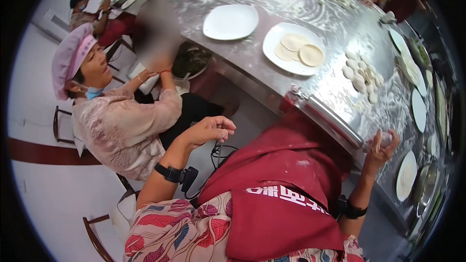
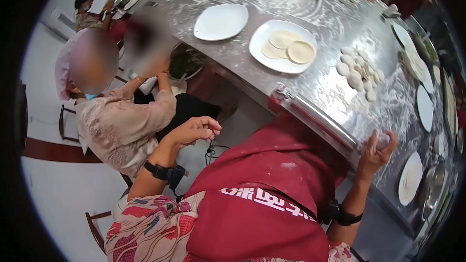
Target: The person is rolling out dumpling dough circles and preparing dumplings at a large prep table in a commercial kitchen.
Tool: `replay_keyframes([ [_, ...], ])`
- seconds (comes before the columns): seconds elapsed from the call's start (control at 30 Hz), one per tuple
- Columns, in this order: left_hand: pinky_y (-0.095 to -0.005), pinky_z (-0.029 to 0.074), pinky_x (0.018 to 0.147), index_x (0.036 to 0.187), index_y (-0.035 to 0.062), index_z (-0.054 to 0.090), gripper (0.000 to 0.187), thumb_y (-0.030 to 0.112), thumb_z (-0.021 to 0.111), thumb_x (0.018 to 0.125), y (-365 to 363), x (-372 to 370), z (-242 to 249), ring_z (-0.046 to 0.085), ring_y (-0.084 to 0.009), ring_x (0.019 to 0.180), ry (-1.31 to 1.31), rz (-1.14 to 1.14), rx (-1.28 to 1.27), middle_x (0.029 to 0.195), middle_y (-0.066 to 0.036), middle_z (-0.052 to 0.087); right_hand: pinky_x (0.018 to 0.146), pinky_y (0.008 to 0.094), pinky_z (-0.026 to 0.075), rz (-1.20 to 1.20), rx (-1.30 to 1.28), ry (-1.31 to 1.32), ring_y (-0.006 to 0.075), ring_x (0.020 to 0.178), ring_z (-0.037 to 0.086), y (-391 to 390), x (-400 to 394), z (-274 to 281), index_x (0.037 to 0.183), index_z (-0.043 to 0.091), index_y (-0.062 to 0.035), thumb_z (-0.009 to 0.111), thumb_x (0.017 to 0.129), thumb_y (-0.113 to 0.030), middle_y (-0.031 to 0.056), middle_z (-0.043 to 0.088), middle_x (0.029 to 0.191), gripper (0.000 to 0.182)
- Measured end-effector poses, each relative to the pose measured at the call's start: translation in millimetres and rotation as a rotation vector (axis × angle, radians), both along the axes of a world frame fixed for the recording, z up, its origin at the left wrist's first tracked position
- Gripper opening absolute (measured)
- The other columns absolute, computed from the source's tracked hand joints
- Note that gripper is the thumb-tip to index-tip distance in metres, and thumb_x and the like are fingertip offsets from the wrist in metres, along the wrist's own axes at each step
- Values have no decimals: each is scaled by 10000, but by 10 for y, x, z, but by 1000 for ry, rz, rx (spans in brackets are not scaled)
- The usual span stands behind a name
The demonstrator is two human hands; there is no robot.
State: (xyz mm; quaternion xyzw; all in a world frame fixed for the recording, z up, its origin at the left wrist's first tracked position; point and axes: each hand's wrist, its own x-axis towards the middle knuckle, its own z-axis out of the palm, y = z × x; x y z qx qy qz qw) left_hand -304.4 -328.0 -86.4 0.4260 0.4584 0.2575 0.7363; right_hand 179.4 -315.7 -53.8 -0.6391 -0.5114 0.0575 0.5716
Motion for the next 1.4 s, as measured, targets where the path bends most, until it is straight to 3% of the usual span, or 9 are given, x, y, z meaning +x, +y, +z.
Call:
replay_keyframes([
  [0.27, -238, 465, 748, 1070, 26, 578, 286, 144, 638, 817, 27, 280, 248, 559, -92, 830, -26, -179, 65, 960, -46, 597, 524, 281, 444, -53, -24, -175, 135, 602, 518, -14, -32, 121, 1086, 475, -43, 617, 854, -108, 94, 504, 874, 280],
  [0.33, -242, 466, 750, 1072, 27, 578, 277, 135, 628, 821, 151, 238, 499, 559, -94, 835, 8, -128, 141, 958, -46, 595, 541, 291, 450, -127, 192, -496, 140, 636, 530, 123, 342, -234, 1062, 492, -37, 612, 853, -90, 92, 513, 934, 247],
  [0.47, -255, 464, 761, 1066, 38, 584, 266, 148, 618, 825, 243, 210, 453, 543, -97, 870, -50, -184, 174, 1001, -39, 586, 477, 224, 430, -37, 144, -444, 109, 582, 532, 39, 270, -221, 1107, 490, -51, 591, 857, -51, 84, 508, 1071, 269],
  [0.67, -244, 459, 764, 1078, 39, 583, 266, 136, 591, 830, 255, 430, 311, 534, -89, 880, -45, -277, 141, 1008, -33, 587, 468, 240, 417, 28, 89, -40, 103, 517, 486, 27, 140, -138, 1089, 477, -55, 598, 879, -101, 59, 511, 1007, 246],
  [0.83, -245, 456, 774, 1043, 4, 586, 247, 144, 588, 840, 409, 807, 311, 544, -93, 841, -68, -369, 151, 957, -42, 593, 503, 251, 432, -45, 96, -132, 109, 532, 499, 38, 75, -78, 1080, 477, -37, 596, 877, -81, 71, 528, 980, 239],
  [0.93, -259, 455, 777, 1035, -4, 582, 244, 129, 597, 831, 536, 1121, 365, 547, -109, 851, -146, -430, 292, 954, -51, 598, 496, 254, 434, -68, 188, -323, 109, 550, 501, 58, 107, -102, 1074, 482, -27, 605, 868, -68, 75, 529, 993, 244],
  [1.13, -296, 456, 789, 996, -20, 587, 238, 97, 605, 789, 753, 1733, 614, 562, -143, 878, -238, -548, 467, 952, -65, 615, 482, 223, 417, -43, 98, -91, 112, 559, 476, 34, 116, -136, 1126, 456, -36, 587, 883, -68, 84, 518, 1013, 277],
  [1.23, -292, 457, 782, 977, -23, 596, 228, 81, 598, 774, 892, 1968, 791, 573, -143, 868, -188, -579, 575, 917, -76, 627, 470, 220, 429, -47, 101, -88, 120, 563, 481, 45, 105, -161, 1128, 457, -35, 585, 883, -64, 89, 511, 1040, 277],
  [1.4, -366, 467, 779, 941, 42, 623, 241, 142, 634, 723, 1283, 2460, 915, 605, -280, 862, 116, -501, 988, 906, -140, 630, 480, 219, 436, -49, 92, -104, 121, 557, 476, 31, 103, -151, 1127, 460, -31, 580, 884, -51, 90, 507, 1034, 272],
])
